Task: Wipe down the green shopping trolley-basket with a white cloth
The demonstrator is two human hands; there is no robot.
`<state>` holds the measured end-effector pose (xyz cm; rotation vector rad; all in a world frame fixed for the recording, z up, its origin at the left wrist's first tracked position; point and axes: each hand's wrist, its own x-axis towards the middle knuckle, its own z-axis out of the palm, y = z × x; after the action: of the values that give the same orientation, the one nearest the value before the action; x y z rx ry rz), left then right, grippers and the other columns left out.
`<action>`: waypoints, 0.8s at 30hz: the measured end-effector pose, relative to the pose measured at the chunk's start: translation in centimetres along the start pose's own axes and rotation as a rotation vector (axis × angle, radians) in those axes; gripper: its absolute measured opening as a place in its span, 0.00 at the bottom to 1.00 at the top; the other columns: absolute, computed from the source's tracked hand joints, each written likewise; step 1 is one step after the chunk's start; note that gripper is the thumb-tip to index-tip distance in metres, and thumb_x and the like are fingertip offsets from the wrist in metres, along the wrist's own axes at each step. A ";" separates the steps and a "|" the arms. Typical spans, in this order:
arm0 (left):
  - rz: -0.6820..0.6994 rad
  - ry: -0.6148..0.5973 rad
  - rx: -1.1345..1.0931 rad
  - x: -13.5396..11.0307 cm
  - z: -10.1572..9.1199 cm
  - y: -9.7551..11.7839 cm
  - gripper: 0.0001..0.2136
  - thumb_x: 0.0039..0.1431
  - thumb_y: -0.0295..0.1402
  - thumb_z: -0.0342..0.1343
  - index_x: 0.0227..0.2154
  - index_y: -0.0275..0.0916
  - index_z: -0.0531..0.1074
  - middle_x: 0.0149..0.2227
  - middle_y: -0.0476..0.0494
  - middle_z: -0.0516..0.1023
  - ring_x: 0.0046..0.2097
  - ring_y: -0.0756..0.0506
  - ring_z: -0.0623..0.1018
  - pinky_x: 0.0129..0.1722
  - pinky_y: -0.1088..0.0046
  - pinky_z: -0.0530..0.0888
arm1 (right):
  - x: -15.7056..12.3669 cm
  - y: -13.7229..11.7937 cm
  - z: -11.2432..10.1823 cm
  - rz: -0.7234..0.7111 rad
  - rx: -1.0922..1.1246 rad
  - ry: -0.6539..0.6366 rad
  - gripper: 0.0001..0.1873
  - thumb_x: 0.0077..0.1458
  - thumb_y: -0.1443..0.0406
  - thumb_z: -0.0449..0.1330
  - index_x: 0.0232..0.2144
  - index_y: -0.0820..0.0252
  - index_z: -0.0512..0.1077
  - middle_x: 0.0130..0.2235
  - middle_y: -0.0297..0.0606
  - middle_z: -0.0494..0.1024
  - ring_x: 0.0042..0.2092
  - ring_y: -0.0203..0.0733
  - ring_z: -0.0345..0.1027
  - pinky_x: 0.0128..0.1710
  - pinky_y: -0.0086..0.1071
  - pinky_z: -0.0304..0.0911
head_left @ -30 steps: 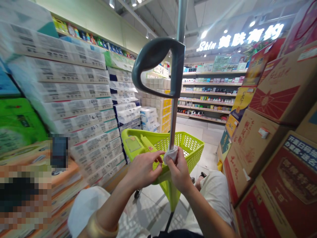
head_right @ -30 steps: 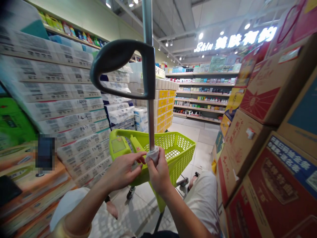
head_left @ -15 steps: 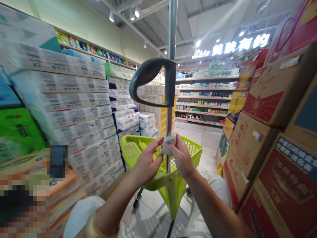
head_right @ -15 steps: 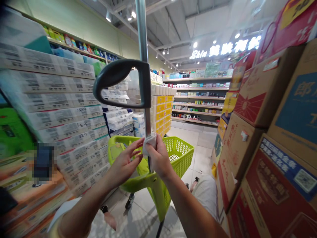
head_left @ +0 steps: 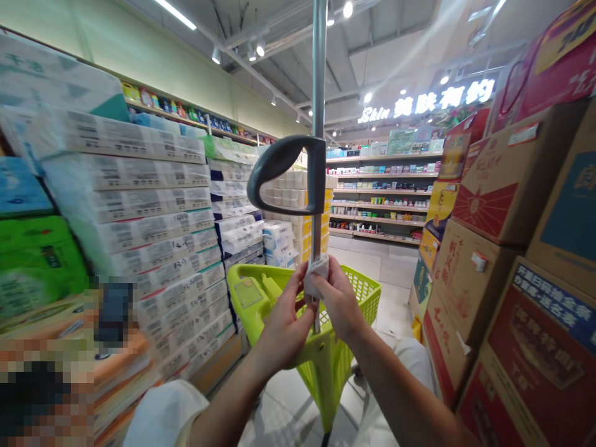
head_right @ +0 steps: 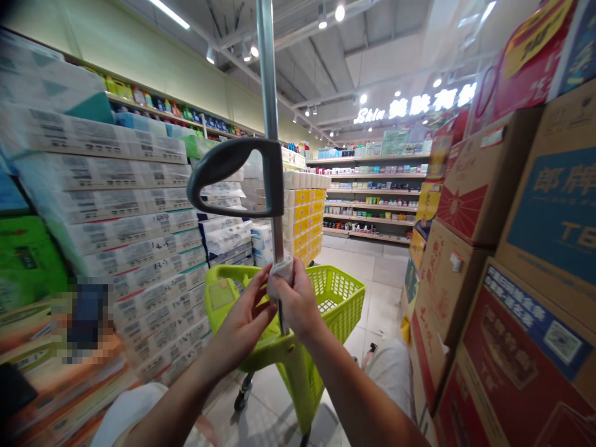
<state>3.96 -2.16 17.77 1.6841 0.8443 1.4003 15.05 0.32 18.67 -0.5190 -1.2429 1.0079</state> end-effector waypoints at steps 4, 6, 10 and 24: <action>-0.079 0.166 -0.188 0.0 0.3 0.6 0.35 0.51 0.31 0.55 0.62 0.44 0.51 0.61 0.39 0.63 0.57 0.44 0.71 0.55 0.65 0.70 | 1.4 -1.3 0.5 -0.051 0.056 -0.013 0.13 0.49 0.59 0.62 0.37 0.56 0.68 0.36 0.33 0.73 0.35 0.35 0.66 0.35 0.28 0.64; -0.181 0.206 -0.287 -0.4 0.5 0.6 0.33 0.51 0.29 0.53 0.61 0.43 0.52 0.60 0.39 0.66 0.55 0.45 0.73 0.55 0.65 0.70 | 0.7 -0.7 0.4 -0.023 0.083 -0.021 0.14 0.50 0.57 0.62 0.37 0.56 0.67 0.35 0.33 0.73 0.32 0.34 0.66 0.34 0.29 0.64; -0.333 0.202 -0.442 -1.0 1.0 0.9 0.32 0.48 0.26 0.50 0.60 0.44 0.55 0.57 0.42 0.69 0.53 0.46 0.74 0.54 0.65 0.72 | -0.6 0.2 0.0 0.053 0.140 -0.031 0.14 0.50 0.57 0.62 0.37 0.56 0.67 0.32 0.32 0.72 0.31 0.34 0.65 0.31 0.28 0.64; -0.199 0.234 -0.385 -0.2 1.1 2.1 0.34 0.46 0.27 0.46 0.60 0.46 0.52 0.60 0.43 0.67 0.58 0.45 0.71 0.52 0.66 0.75 | -0.1 -0.5 0.9 -0.082 -0.005 0.015 0.13 0.53 0.59 0.59 0.40 0.55 0.68 0.36 0.34 0.73 0.37 0.38 0.66 0.39 0.32 0.65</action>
<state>5.02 -3.53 19.40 1.1324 0.7848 1.5249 14.38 -0.19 19.32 -0.4746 -1.2444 0.9305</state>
